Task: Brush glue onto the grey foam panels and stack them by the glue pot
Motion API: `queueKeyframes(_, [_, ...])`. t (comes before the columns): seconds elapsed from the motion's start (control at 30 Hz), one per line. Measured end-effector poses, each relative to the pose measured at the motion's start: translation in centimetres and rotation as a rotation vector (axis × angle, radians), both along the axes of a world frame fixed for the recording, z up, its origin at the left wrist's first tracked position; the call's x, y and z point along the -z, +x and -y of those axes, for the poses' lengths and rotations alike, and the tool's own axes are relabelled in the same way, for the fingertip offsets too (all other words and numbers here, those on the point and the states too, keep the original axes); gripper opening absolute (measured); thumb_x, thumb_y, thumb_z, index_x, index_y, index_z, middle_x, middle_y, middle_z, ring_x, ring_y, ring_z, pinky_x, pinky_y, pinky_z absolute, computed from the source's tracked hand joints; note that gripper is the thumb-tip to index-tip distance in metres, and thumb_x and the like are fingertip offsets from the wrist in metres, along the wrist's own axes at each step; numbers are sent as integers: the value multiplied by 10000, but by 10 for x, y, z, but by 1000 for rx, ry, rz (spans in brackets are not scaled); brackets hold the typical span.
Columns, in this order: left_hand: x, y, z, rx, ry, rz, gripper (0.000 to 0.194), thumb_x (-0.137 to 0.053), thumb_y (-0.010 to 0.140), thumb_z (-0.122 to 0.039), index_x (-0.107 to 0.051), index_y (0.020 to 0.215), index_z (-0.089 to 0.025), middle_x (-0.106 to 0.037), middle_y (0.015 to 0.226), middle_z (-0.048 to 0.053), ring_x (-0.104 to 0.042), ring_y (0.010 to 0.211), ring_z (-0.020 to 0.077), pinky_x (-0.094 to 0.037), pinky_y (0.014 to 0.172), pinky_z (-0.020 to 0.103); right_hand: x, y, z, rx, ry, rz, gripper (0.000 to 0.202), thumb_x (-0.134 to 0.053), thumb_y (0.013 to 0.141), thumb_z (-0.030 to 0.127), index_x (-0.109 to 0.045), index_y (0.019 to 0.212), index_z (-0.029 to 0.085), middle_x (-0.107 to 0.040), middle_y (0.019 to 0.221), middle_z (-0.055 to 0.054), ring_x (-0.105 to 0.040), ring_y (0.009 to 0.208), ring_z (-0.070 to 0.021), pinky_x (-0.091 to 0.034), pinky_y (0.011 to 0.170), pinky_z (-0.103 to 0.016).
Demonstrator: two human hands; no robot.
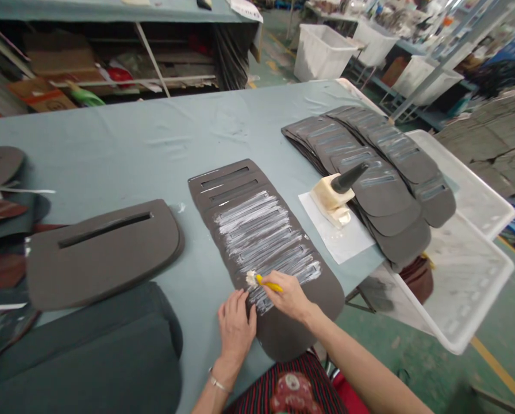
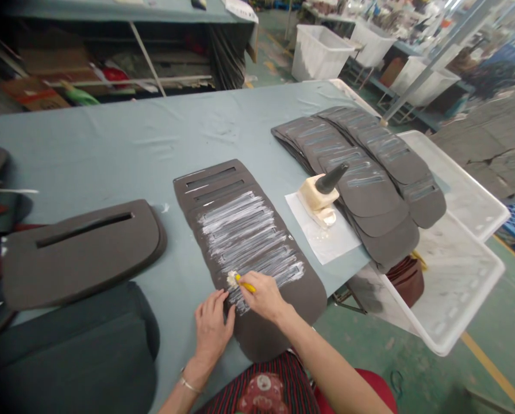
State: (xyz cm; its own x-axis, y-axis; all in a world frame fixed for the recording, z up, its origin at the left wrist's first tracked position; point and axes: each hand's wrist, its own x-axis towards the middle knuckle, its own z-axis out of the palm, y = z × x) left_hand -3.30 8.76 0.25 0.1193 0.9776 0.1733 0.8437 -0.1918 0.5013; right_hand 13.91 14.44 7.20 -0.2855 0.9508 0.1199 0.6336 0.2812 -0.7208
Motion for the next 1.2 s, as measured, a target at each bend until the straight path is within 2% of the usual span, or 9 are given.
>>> queueKeyframes(0.13, [0,2,1,10,13,-47,310,-479,854,-241,-541,1149,-166,-586,1206,137,-502,1167,253,-340,973,431,1,-6,4,121,86,153,133,-477,851,149,-601,869,192,-628,815,-41,-583,744,-137,-429,714,-230])
queueKeyframes(0.27, [0,4,3,3,25,-46,326,-488,840,-244,-547,1152,-169,-595,1195,136,-512,1154,257,-344,967,433,-1,-5,9,13,96,115,134,-488,862,186,-608,915,213,-646,838,-28,-602,785,-132,-434,730,-215])
queueKeyframes(0.33, [0,5,5,2,30,-39,334,-490,835,-249,-547,1156,-175,-595,1194,138,-516,1144,262,-349,955,436,2,19,3,60,74,89,139,-494,858,210,-623,907,222,-661,851,-17,-610,784,-133,-441,732,-219])
queueKeyframes(0.5, [0,8,6,-12,46,-1,337,-496,834,-259,-539,1158,-177,-584,1197,145,-513,1132,274,-341,954,450,8,114,-23,516,71,142,154,-502,815,269,-645,825,212,-660,783,-17,-592,692,-157,-443,679,-256])
queueKeyframes(0.57, [0,7,5,-27,22,30,323,-499,837,-264,-541,1145,-178,-581,1192,140,-509,1136,270,-347,955,445,7,129,-27,534,94,168,157,-494,813,265,-639,811,207,-652,776,-22,-587,698,-162,-436,687,-261])
queueKeyframes(0.67, [1,2,5,-77,-27,126,307,-496,849,-284,-530,1138,-186,-581,1166,118,-520,1117,246,-385,935,416,1,112,-18,484,158,143,149,-486,825,243,-629,838,201,-650,829,-35,-586,744,-163,-425,722,-264])
queueKeyframes(0.77, [3,-5,13,-86,-9,180,280,-492,858,-280,-538,1117,-185,-587,1133,109,-529,1101,231,-400,937,408,-7,68,6,405,157,40,143,-483,844,232,-622,863,200,-641,835,-39,-585,750,-158,-427,721,-258])
queueKeyframes(0.97, [9,-3,41,219,18,-10,343,-469,869,-214,-536,1204,-199,-586,1225,107,-502,1178,233,-364,991,419,3,4,40,52,43,-53,140,-481,878,210,-613,923,214,-633,838,-33,-589,760,-144,-444,723,-241])
queueKeyframes(1.2, [14,4,45,208,40,-120,365,-464,868,-210,-535,1225,-186,-589,1244,120,-499,1200,236,-371,984,418,3,3,38,218,127,86,141,-459,870,180,-599,868,200,-607,793,-47,-571,728,-153,-436,704,-252])
